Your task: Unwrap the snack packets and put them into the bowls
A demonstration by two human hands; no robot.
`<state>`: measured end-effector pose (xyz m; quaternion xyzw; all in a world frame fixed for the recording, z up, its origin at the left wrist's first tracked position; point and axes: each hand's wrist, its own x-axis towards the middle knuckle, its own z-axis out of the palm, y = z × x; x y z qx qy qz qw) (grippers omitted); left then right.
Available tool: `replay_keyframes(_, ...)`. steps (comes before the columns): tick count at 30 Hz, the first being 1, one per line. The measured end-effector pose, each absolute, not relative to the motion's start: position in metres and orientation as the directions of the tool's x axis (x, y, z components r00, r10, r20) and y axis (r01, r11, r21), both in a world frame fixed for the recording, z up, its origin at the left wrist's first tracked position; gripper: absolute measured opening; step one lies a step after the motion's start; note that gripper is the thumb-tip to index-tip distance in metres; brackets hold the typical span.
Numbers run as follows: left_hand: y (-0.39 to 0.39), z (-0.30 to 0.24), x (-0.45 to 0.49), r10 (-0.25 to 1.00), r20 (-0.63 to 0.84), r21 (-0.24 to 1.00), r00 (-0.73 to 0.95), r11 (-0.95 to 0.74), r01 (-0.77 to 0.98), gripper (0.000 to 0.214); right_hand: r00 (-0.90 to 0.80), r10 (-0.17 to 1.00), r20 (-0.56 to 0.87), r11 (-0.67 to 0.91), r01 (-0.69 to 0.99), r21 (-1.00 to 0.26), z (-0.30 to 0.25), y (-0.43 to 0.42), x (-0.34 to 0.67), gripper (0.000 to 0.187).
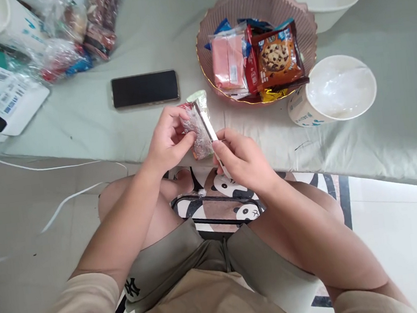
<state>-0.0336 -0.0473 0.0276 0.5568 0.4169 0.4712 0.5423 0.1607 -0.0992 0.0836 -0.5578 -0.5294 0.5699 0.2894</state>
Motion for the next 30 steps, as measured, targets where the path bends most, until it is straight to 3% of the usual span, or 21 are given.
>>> replay_keyframes(3, -0.042, 0.028, -0.03, 0.964, 0.134, 0.99, 0.23, -0.138, 0.002, 0.034, -0.182, 0.913, -0.364, -0.331, 0.19, -0.924, 0.082, -0.097, 0.162, 0.034)
replay_keyframes(8, -0.037, 0.029, -0.029, 0.957, 0.136, 0.987, 0.256, -0.154, 0.051, 0.032, -0.289, 0.838, -0.463, -0.426, 0.182, -0.886, 0.081, -0.095, 0.169, 0.057)
replay_keyframes(17, -0.032, 0.026, -0.035, 0.971, 0.166, 0.985, 0.172, -0.17, 0.01, 0.028, -0.349, 0.751, -0.56, -0.515, 0.221, -0.828, 0.076, -0.096, 0.169, 0.067)
replay_keyframes(23, -0.017, 0.003, -0.043, 0.915, 0.372, 0.924, 0.159, -0.381, 0.034, 0.042, -0.431, 0.726, -0.536, -0.427, 0.328, -0.842, 0.075, -0.096, 0.171, 0.063)
replay_keyframes(30, -0.018, 0.008, -0.047, 0.95, 0.312, 0.95, 0.027, -0.313, -0.001, 0.043, -0.403, 0.76, -0.511, -0.216, 0.584, -0.782, 0.077, -0.1, 0.166, 0.05)
